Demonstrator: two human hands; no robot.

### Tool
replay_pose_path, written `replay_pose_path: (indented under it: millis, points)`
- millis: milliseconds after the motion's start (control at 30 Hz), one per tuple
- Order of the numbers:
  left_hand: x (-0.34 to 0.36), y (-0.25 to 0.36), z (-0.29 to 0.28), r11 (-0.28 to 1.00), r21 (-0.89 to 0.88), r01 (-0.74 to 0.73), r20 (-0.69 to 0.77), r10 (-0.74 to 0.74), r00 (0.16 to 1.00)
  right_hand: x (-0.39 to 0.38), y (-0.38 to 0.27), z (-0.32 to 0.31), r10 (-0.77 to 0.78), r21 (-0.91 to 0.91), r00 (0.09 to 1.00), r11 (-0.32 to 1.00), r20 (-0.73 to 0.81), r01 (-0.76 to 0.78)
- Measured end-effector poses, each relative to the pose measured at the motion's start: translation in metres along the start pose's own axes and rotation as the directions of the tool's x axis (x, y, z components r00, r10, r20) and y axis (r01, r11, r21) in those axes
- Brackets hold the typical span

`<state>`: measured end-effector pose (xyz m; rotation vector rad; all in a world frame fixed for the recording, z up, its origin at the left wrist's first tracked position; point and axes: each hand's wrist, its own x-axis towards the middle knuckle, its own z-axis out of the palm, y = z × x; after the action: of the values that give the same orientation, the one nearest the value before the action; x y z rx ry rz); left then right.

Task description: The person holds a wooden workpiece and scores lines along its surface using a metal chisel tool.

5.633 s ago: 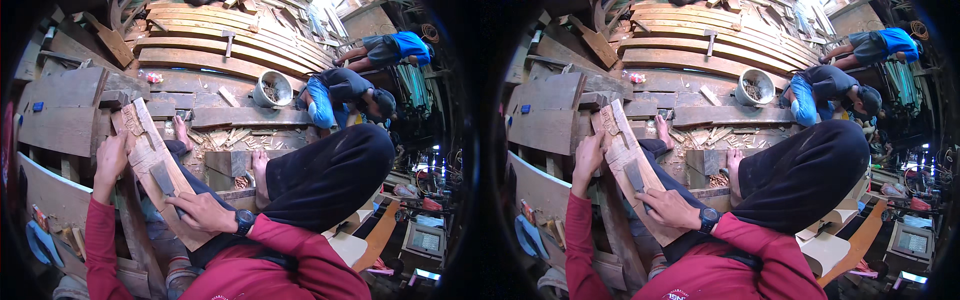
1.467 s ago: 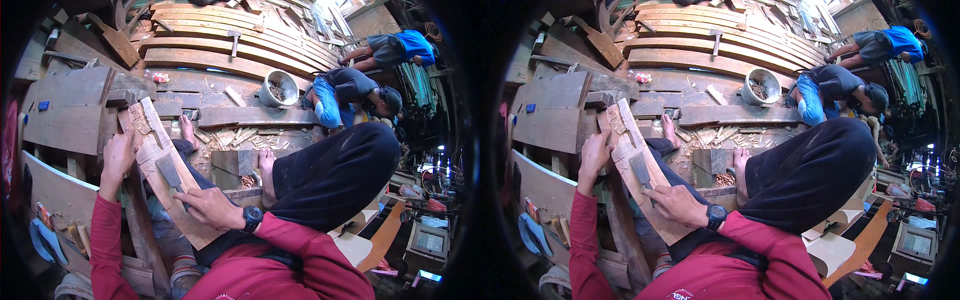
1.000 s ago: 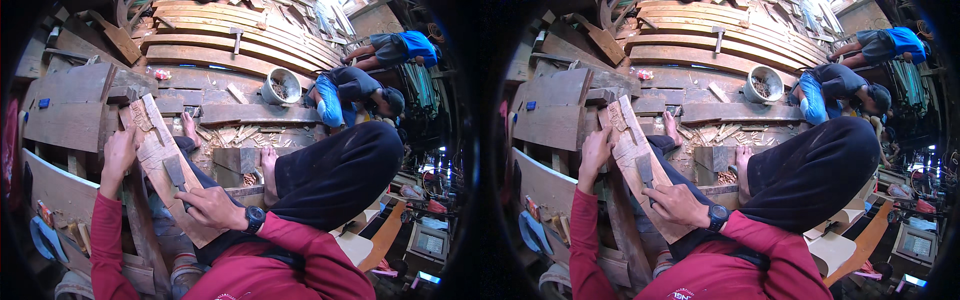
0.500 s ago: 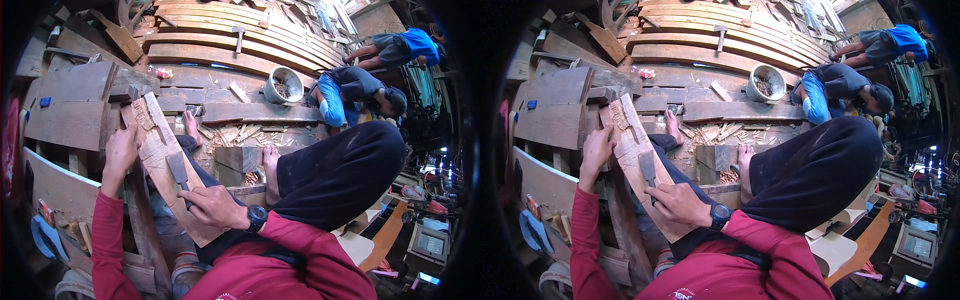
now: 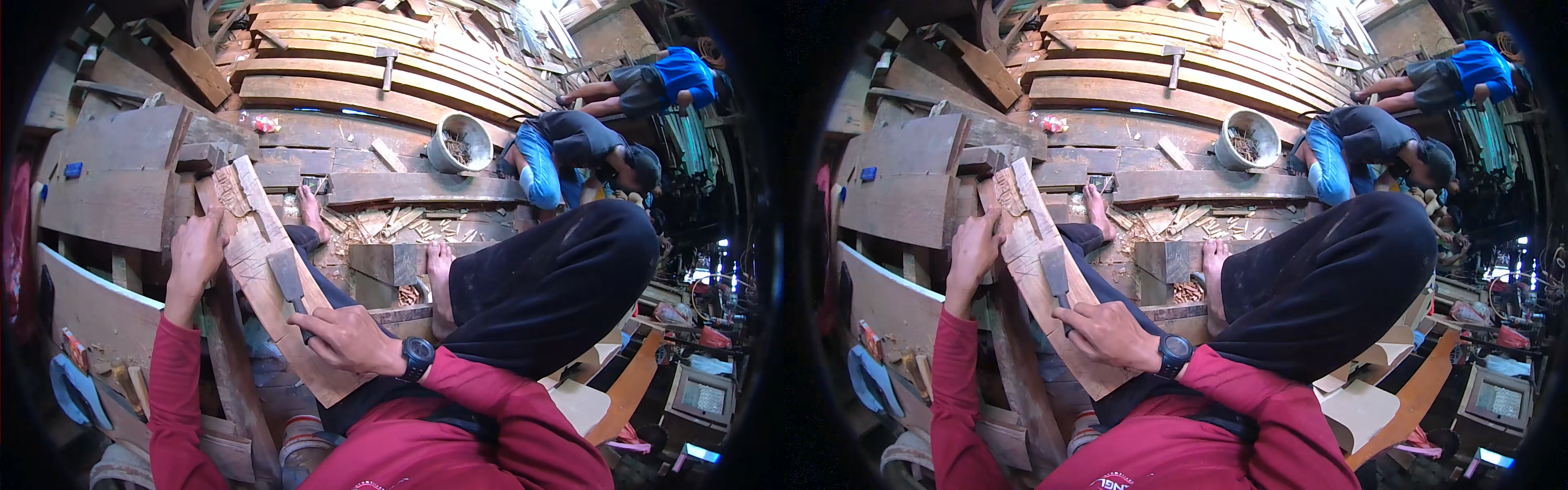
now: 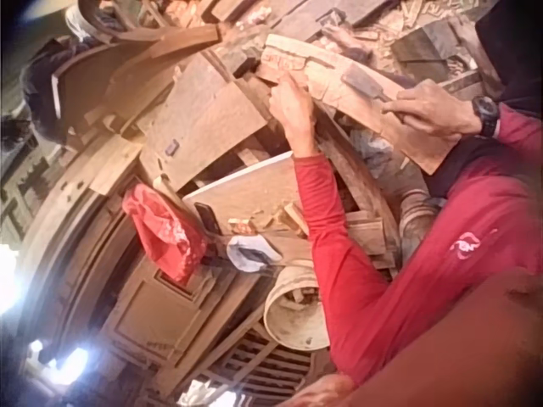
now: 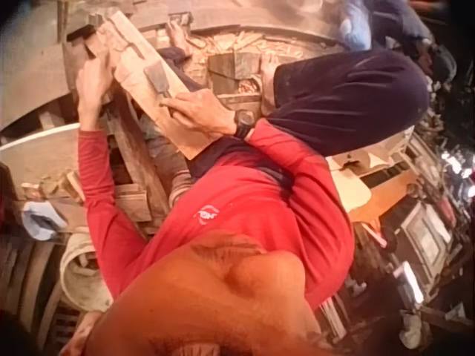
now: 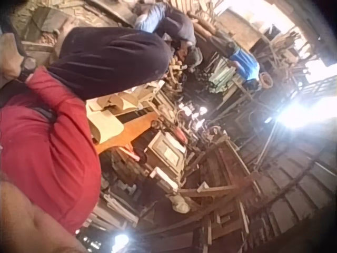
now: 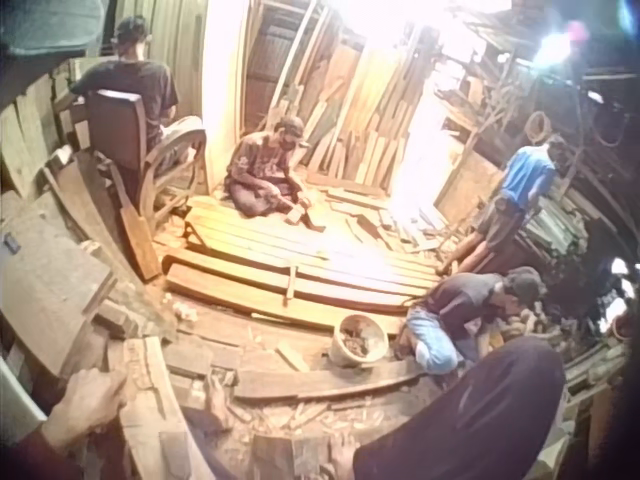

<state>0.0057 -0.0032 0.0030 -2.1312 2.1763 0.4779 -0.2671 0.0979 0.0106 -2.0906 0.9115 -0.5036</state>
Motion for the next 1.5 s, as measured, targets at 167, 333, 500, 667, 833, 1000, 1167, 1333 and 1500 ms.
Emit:
replay_pose_path:
  millis: [167, 333, 500, 667, 833, 1000, 1167, 1333, 1500]
  points:
    - [0.001, -0.001, 0.001, 1.0, 0.012, 0.016, 0.017, -0.017, 1.0, -0.001, 0.009, 0.006, 0.023, -0.006, 1.0, 1.0, -0.006, -0.023]
    - [0.003, 0.001, 0.0, 1.0, -0.012, 0.005, 0.009, -0.005, 1.0, 0.002, 0.0, 0.0, -0.039, 0.051, 0.995, 0.998, -0.096, 0.044]
    - [0.0, 0.0, -0.001, 1.0, -0.003, 0.012, 0.005, -0.012, 1.0, 0.0, 0.002, 0.002, -0.005, -0.015, 1.0, 1.0, -0.025, 0.005]
    - [0.001, 0.001, -0.001, 1.0, -0.008, 0.016, 0.007, -0.016, 1.0, 0.0, 0.007, 0.004, -0.025, 0.011, 0.997, 1.0, -0.069, 0.026]
    - [0.003, -0.001, 0.004, 0.999, -0.031, 0.037, 0.016, -0.037, 0.999, 0.001, 0.003, 0.0, -0.064, -0.004, 0.998, 0.998, -0.021, 0.064]
    - [0.004, 0.001, 0.0, 1.0, 0.007, 0.003, 0.021, -0.003, 1.0, -0.003, 0.015, 0.006, -0.003, -0.087, 0.999, 0.996, 0.039, 0.006]
    - [0.001, -0.001, 0.0, 1.0, 0.003, -0.001, 0.019, 0.001, 1.0, 0.001, 0.01, 0.004, -0.031, -0.044, 0.999, 0.999, 0.026, 0.032]
    - [0.002, 0.002, 0.0, 1.0, 0.012, -0.019, -0.01, 0.019, 1.0, 0.0, 0.0, -0.004, -0.065, -0.043, 0.998, 0.997, 0.007, 0.065]
    - [0.005, 0.001, -0.002, 0.997, -0.004, 0.075, 0.086, -0.074, 0.994, -0.003, 0.01, 0.003, 0.028, -0.046, 0.999, 0.999, 0.022, -0.027]
